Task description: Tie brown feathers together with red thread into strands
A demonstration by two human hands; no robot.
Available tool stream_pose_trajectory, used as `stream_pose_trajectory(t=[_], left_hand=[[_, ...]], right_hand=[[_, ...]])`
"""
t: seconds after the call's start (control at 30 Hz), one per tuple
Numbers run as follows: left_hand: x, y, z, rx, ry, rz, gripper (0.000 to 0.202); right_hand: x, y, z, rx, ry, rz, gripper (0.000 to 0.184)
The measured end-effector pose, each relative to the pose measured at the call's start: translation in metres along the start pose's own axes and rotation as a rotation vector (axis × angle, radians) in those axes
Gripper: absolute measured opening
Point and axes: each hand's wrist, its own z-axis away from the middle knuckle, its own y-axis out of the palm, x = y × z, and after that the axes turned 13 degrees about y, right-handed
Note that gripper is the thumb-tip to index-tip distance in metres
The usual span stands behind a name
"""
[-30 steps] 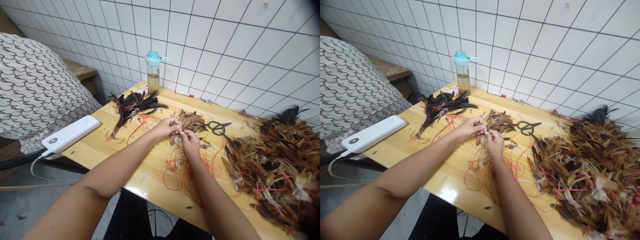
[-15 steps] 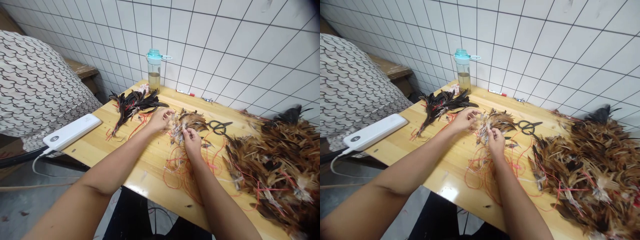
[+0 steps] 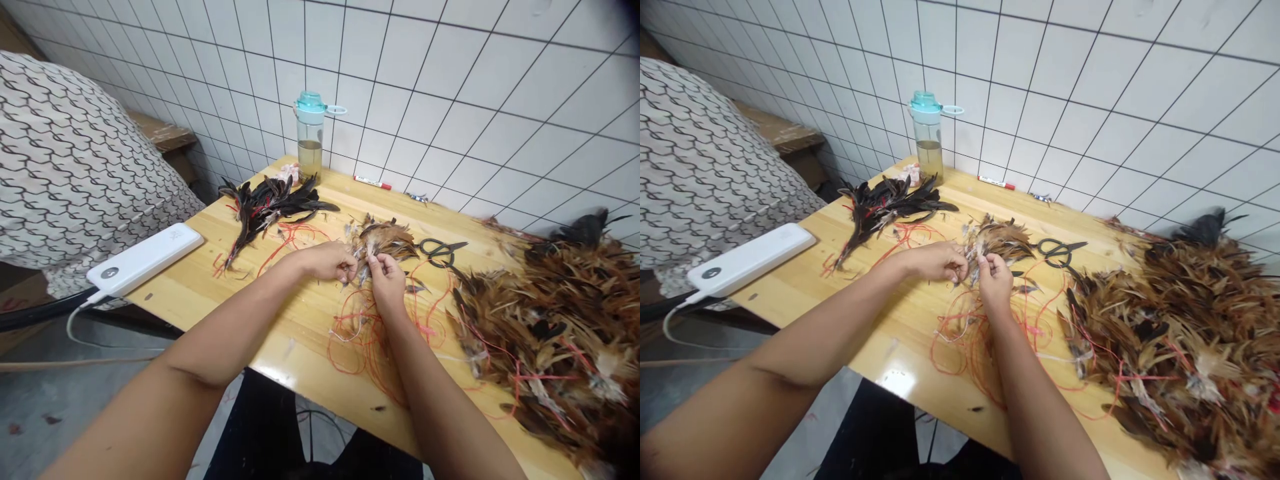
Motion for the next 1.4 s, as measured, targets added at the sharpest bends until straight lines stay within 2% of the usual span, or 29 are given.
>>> stream_pose_trajectory(t=[0.1,0.23,0.33,0.57,0.83,1.17,1.4], left_hand=[[0.001,0.001,-0.002,-0.046,0.024,-0.049,0.013],[-0.002,-0.005,-0.001,-0.230,0.027,-0.134,0.007],[-0.005,-0.010,0.000,-0.304,-0.025,-0.111,0.005],[-0.008,-0.009,0.001,-0.368,-0.086,-0.154,0.011],[-0.007,-0.008,0.000,-0.418,-0.074,-0.301,0.012],[-0.014,-0.006,-0.005,-0.444,-0.038,-0.321,0.010],[-0.016,-0.006,-0.005,-0.464,-0.025,-0.266,0.010]], right_hand=[[-0.001,0.000,0.000,0.004,0.008,-0.007,0.031],[-0.002,0.000,0.000,0.022,-0.001,0.024,0.030],[-0.004,0.000,-0.001,0.026,-0.045,0.077,0.029],[-0.008,0.000,-0.001,0.027,-0.144,0.171,0.028],[-0.003,-0.001,0.000,0.041,-0.130,0.185,0.028],[0.001,-0.002,0.001,0.138,-0.101,0.167,0.027],[0.002,-0.002,0.001,0.134,-0.083,0.171,0.027]])
